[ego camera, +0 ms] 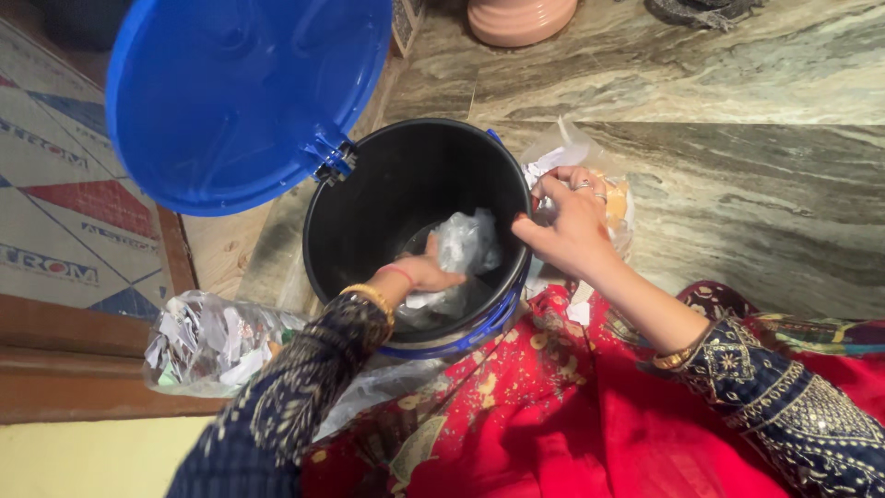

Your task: The person transfers small pieces of paper and other waste from a blue trash bin into a clear plastic bag held in the other hand. They also pick up stray pieces from the floor and place them into the bag, then tie the bag closed.

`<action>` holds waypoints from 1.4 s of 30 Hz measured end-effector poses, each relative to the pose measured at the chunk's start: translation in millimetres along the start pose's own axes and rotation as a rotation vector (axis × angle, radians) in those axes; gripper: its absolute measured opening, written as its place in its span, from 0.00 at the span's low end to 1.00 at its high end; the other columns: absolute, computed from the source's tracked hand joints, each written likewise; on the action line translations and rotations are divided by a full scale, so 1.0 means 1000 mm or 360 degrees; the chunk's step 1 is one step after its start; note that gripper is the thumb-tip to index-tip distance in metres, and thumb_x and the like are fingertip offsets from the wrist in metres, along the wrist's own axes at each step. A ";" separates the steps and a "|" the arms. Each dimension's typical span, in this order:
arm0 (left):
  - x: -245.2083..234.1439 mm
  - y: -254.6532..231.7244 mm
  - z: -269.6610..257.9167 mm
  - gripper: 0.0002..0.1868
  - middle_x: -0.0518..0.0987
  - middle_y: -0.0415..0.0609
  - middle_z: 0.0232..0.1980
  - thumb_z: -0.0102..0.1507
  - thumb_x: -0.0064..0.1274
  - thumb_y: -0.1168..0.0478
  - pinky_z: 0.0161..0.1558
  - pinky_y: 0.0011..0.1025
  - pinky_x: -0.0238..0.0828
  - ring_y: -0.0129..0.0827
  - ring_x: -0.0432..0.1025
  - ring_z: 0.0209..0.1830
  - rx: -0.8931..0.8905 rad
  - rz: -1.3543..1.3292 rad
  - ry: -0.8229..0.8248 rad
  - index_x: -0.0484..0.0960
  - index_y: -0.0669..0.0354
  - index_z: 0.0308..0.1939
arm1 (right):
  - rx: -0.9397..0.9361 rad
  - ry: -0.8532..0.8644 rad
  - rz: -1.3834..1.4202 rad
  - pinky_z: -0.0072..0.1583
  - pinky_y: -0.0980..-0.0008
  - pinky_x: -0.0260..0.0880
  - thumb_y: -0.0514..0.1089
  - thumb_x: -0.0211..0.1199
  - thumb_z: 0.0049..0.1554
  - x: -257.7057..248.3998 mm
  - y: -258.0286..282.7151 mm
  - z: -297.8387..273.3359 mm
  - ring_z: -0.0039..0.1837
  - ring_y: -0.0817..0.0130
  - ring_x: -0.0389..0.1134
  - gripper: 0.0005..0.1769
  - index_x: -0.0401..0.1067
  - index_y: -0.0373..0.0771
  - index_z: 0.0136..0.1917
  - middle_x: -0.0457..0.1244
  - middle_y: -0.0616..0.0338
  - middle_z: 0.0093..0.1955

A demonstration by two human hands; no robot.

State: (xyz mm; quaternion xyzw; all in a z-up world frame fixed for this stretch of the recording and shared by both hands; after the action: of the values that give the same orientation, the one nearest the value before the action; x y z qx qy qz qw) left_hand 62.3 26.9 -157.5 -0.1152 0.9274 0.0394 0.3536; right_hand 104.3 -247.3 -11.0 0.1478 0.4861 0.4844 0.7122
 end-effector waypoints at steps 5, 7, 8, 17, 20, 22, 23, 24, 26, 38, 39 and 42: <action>0.009 -0.016 0.064 0.56 0.37 0.77 0.78 0.64 0.42 0.30 0.75 0.61 0.26 0.75 0.26 0.79 -0.0155 -0.0002 -0.0095 0.30 0.54 0.79 | -0.0088 -0.0005 0.0002 0.69 0.46 0.52 0.55 0.71 0.46 0.000 -0.002 -0.006 0.68 0.43 0.56 0.21 0.73 0.38 0.45 0.61 0.41 0.61; 0.016 -0.025 0.085 0.51 0.41 0.77 0.76 0.64 0.44 0.35 0.72 0.59 0.32 0.73 0.32 0.75 -0.0152 0.0139 -0.0062 0.33 0.54 0.77 | -0.0125 0.0007 0.0022 0.69 0.47 0.53 0.55 0.71 0.45 0.000 0.000 -0.008 0.69 0.43 0.56 0.22 0.73 0.37 0.45 0.61 0.41 0.61; 0.025 -0.032 0.095 0.49 0.42 0.76 0.75 0.63 0.44 0.37 0.71 0.58 0.35 0.72 0.34 0.74 -0.0089 0.0229 -0.0001 0.35 0.54 0.76 | -0.0142 0.0010 0.0028 0.69 0.47 0.53 0.55 0.71 0.45 -0.001 0.000 -0.009 0.69 0.43 0.56 0.22 0.72 0.37 0.45 0.61 0.41 0.61; -0.038 0.043 0.048 0.32 0.58 0.72 0.64 0.61 0.49 0.59 0.58 0.50 0.59 0.63 0.58 0.59 -0.0413 -0.0808 -0.1030 0.53 0.54 0.66 | -0.0089 -0.0018 0.0137 0.73 0.43 0.50 0.52 0.68 0.46 -0.014 0.015 -0.017 0.73 0.39 0.53 0.45 0.64 0.36 0.75 0.58 0.40 0.65; -0.049 0.037 0.001 0.29 0.63 0.71 0.60 0.60 0.51 0.67 0.53 0.48 0.67 0.60 0.66 0.54 -0.0532 -0.1700 -0.1494 0.59 0.54 0.63 | -0.0054 0.0125 0.0068 0.72 0.45 0.51 0.49 0.69 0.44 -0.010 0.022 -0.013 0.73 0.35 0.50 0.45 0.65 0.43 0.75 0.57 0.40 0.69; -0.055 0.023 -0.019 0.27 0.66 0.70 0.58 0.59 0.52 0.71 0.51 0.46 0.73 0.58 0.71 0.51 -0.0470 -0.2165 -0.1848 0.62 0.54 0.61 | -0.0075 0.0145 0.0108 0.73 0.45 0.51 0.49 0.68 0.45 -0.011 0.023 -0.011 0.74 0.35 0.49 0.44 0.65 0.42 0.74 0.57 0.41 0.70; -0.060 0.012 -0.023 0.26 0.63 0.71 0.59 0.60 0.51 0.71 0.50 0.45 0.73 0.58 0.70 0.51 -0.0379 -0.2313 -0.2005 0.62 0.53 0.61 | -0.0095 0.0148 0.0121 0.74 0.45 0.51 0.48 0.68 0.45 -0.012 0.024 -0.008 0.75 0.36 0.49 0.43 0.65 0.41 0.74 0.58 0.42 0.71; -0.063 -0.007 -0.022 0.26 0.65 0.69 0.58 0.58 0.49 0.73 0.50 0.43 0.73 0.55 0.71 0.51 -0.0214 -0.2208 -0.2017 0.67 0.53 0.59 | -0.0093 0.0149 0.0110 0.74 0.45 0.51 0.49 0.68 0.45 -0.012 0.025 -0.007 0.75 0.36 0.50 0.43 0.65 0.41 0.74 0.58 0.43 0.70; -0.075 -0.049 -0.029 0.23 0.72 0.63 0.56 0.57 0.48 0.74 0.55 0.43 0.71 0.53 0.71 0.55 0.0453 -0.1660 -0.2173 0.75 0.55 0.55 | -0.0093 0.0140 0.0075 0.73 0.45 0.51 0.49 0.69 0.44 -0.013 0.025 -0.007 0.74 0.37 0.50 0.44 0.65 0.41 0.74 0.58 0.43 0.69; -0.078 -0.023 0.027 0.14 0.71 0.60 0.64 0.63 0.55 0.67 0.54 0.44 0.77 0.57 0.75 0.56 0.0276 0.0637 -0.1218 0.83 0.60 0.52 | -0.0081 0.0018 0.0120 0.75 0.47 0.52 0.45 0.66 0.46 -0.013 0.029 -0.011 0.75 0.39 0.53 0.41 0.67 0.39 0.73 0.59 0.46 0.69; -0.077 -0.024 0.036 0.13 0.70 0.62 0.64 0.65 0.53 0.66 0.55 0.46 0.76 0.59 0.75 0.54 0.0227 0.0510 -0.1321 0.82 0.59 0.54 | -0.0071 0.0031 0.0118 0.75 0.47 0.52 0.45 0.66 0.46 -0.014 0.029 -0.011 0.74 0.40 0.53 0.41 0.67 0.39 0.73 0.60 0.47 0.69; -0.038 -0.007 0.072 0.23 0.64 0.62 0.65 0.60 0.54 0.67 0.48 0.53 0.74 0.65 0.70 0.55 -0.0292 -0.0355 -0.1218 0.74 0.57 0.61 | -0.0076 0.0021 0.0120 0.75 0.48 0.52 0.46 0.67 0.45 -0.017 0.031 -0.008 0.74 0.40 0.53 0.41 0.67 0.39 0.72 0.60 0.46 0.69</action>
State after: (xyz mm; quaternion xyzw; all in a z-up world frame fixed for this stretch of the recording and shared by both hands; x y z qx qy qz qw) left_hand 138.3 38.7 -186.2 -0.2232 0.7034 0.1235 0.6635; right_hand 79.9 -248.1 16.1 0.1457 0.4732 0.5234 0.6934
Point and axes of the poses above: each hand's wrist, its own z-axis towards the middle knuckle, its own x-axis out of the palm, y = z × x, the point moved 7 cm from there along z, towards the middle knuckle
